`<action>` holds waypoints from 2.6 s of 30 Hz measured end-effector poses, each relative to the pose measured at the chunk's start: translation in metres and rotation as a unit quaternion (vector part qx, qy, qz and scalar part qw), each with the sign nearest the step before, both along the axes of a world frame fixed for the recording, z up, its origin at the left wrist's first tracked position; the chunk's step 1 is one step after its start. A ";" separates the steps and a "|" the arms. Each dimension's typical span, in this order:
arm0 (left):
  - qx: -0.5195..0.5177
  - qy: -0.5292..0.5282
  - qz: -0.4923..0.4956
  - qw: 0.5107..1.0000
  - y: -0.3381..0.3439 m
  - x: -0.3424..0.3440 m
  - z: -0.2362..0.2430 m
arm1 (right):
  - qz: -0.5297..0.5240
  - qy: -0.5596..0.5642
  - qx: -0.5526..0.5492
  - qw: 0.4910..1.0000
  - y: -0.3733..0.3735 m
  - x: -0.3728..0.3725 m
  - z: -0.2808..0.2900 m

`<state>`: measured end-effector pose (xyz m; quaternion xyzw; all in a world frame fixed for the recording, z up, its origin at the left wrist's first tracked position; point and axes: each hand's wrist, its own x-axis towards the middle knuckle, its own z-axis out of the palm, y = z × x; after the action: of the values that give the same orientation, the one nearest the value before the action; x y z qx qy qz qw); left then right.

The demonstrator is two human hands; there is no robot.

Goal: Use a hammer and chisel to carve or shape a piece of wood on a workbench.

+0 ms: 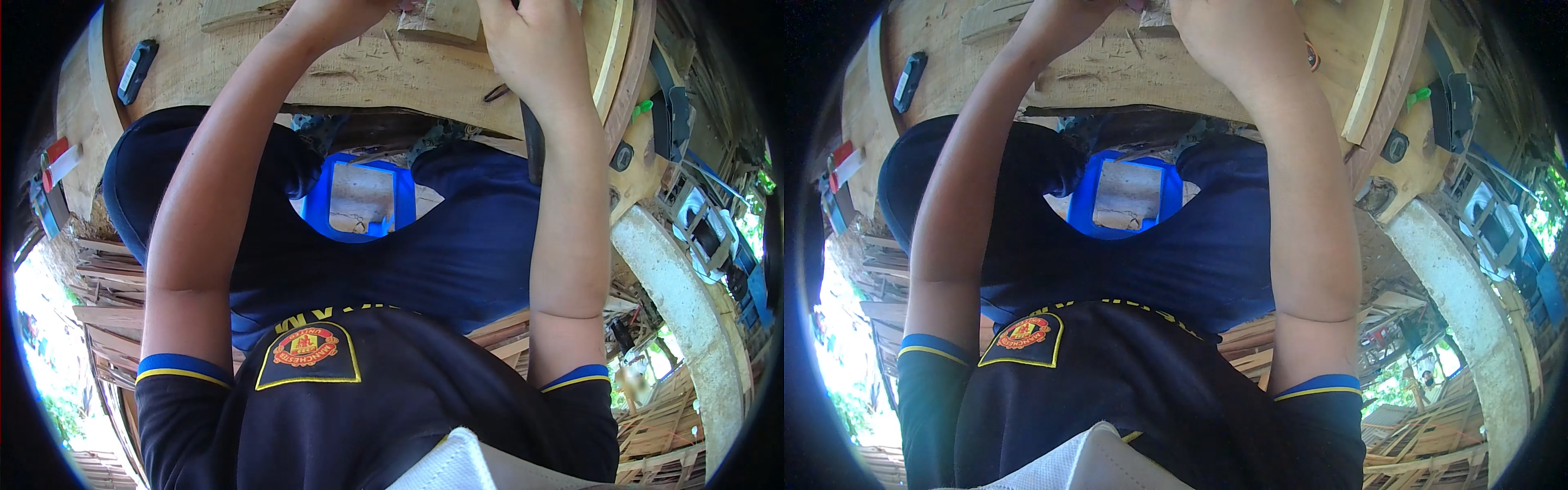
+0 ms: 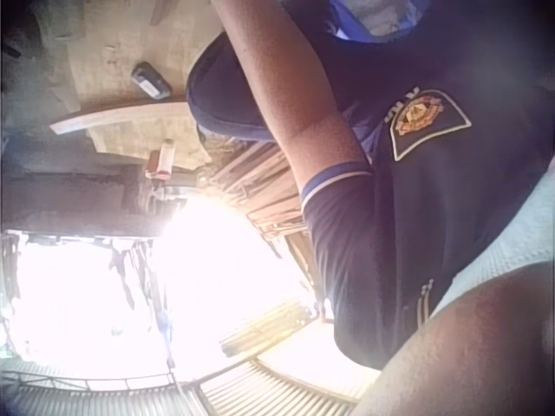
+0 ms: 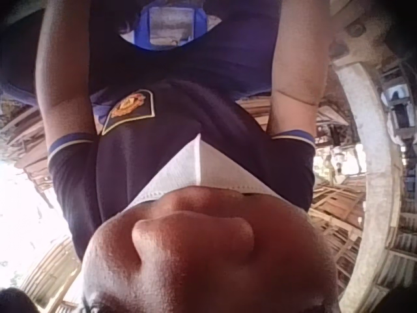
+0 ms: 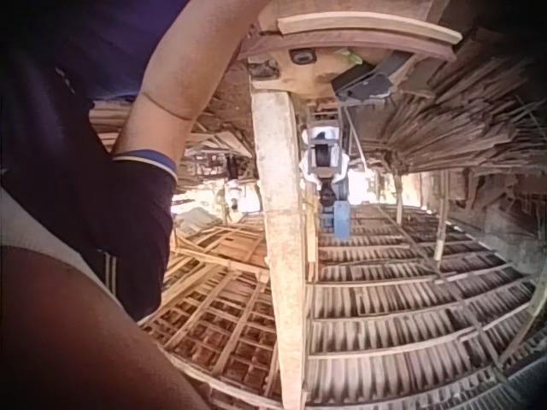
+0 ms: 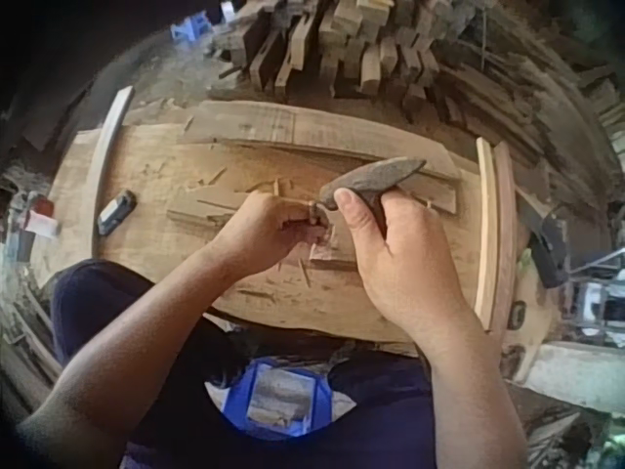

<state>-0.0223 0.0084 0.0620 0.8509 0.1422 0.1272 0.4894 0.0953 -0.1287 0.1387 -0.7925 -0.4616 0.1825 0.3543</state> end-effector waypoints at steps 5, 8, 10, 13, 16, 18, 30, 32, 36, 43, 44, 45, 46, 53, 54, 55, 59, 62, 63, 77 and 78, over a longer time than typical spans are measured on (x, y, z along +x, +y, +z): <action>-0.034 0.016 0.000 0.999 -0.002 0.001 0.001 | -0.009 0.002 -0.008 1.000 -0.002 0.003 -0.002; -0.024 0.040 0.008 0.999 -0.004 0.001 0.006 | -0.006 0.014 0.007 1.000 -0.004 0.003 -0.001; -0.016 0.026 0.002 1.000 -0.002 0.002 0.001 | 0.000 0.013 0.024 1.000 -0.005 0.004 -0.003; -0.017 0.019 0.004 1.000 0.004 0.001 -0.002 | -0.006 0.021 0.012 1.000 -0.004 0.002 0.003; -0.094 0.019 0.025 0.995 0.007 0.001 -0.005 | -0.013 0.027 0.007 1.000 -0.004 0.003 0.001; -0.160 0.013 0.042 0.986 0.008 0.000 -0.007 | -0.010 0.032 0.032 0.999 -0.006 0.005 -0.002; -0.035 0.022 0.042 0.998 0.000 -0.001 -0.001 | 0.011 0.010 0.014 1.000 -0.006 -0.002 0.000; 0.057 0.009 0.012 0.998 0.000 0.000 -0.002 | 0.008 0.014 0.008 1.000 -0.005 -0.006 0.001; 0.019 -0.011 0.005 1.000 -0.002 0.000 -0.004 | 0.009 0.027 0.013 1.000 -0.003 -0.008 0.003; 0.017 -0.007 0.008 1.000 -0.001 -0.003 -0.005 | 0.012 0.019 0.010 1.000 -0.002 -0.007 0.001; 0.009 -0.011 0.004 1.000 -0.002 -0.003 -0.005 | 0.010 0.019 0.009 1.000 -0.003 -0.007 0.002; 0.008 -0.012 0.002 1.000 -0.002 -0.002 -0.005 | 0.006 0.017 -0.001 1.000 -0.003 -0.008 0.004; 0.007 -0.008 0.001 1.000 -0.003 -0.002 -0.005 | 0.002 0.016 -0.011 1.000 -0.003 -0.008 0.004; 0.015 -0.003 -0.001 1.000 -0.002 -0.001 -0.003 | 0.005 0.008 -0.001 1.000 -0.004 -0.006 0.002; 0.016 -0.004 0.000 1.000 -0.002 -0.001 -0.003 | 0.003 0.005 -0.001 1.000 -0.004 -0.007 0.004; 0.019 0.009 -0.006 1.000 -0.003 -0.001 -0.003 | 0.001 0.002 0.000 1.000 -0.004 -0.008 0.006; -0.010 0.005 0.009 1.000 -0.007 -0.003 0.001 | 0.022 -0.010 0.062 0.998 -0.004 -0.015 0.012; 0.009 0.033 0.007 0.999 -0.005 -0.001 -0.005 | -0.001 -0.021 -0.064 0.998 -0.001 -0.016 0.016; 0.010 0.030 0.008 0.999 -0.007 -0.001 -0.008 | 0.008 -0.055 -0.023 0.998 -0.004 -0.014 0.006; 0.033 -0.209 0.002 0.977 -0.003 0.004 -0.020 | -0.006 -0.109 0.036 0.993 0.002 -0.023 0.034; 0.033 -0.140 0.019 0.989 -0.007 0.007 -0.013 | -0.032 -0.158 0.094 0.983 0.002 -0.029 0.049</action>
<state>-0.0150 0.0011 0.0494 0.8373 0.0843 0.2591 0.4740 0.0658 -0.1271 0.1874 -0.7892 -0.5009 -0.0003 0.3553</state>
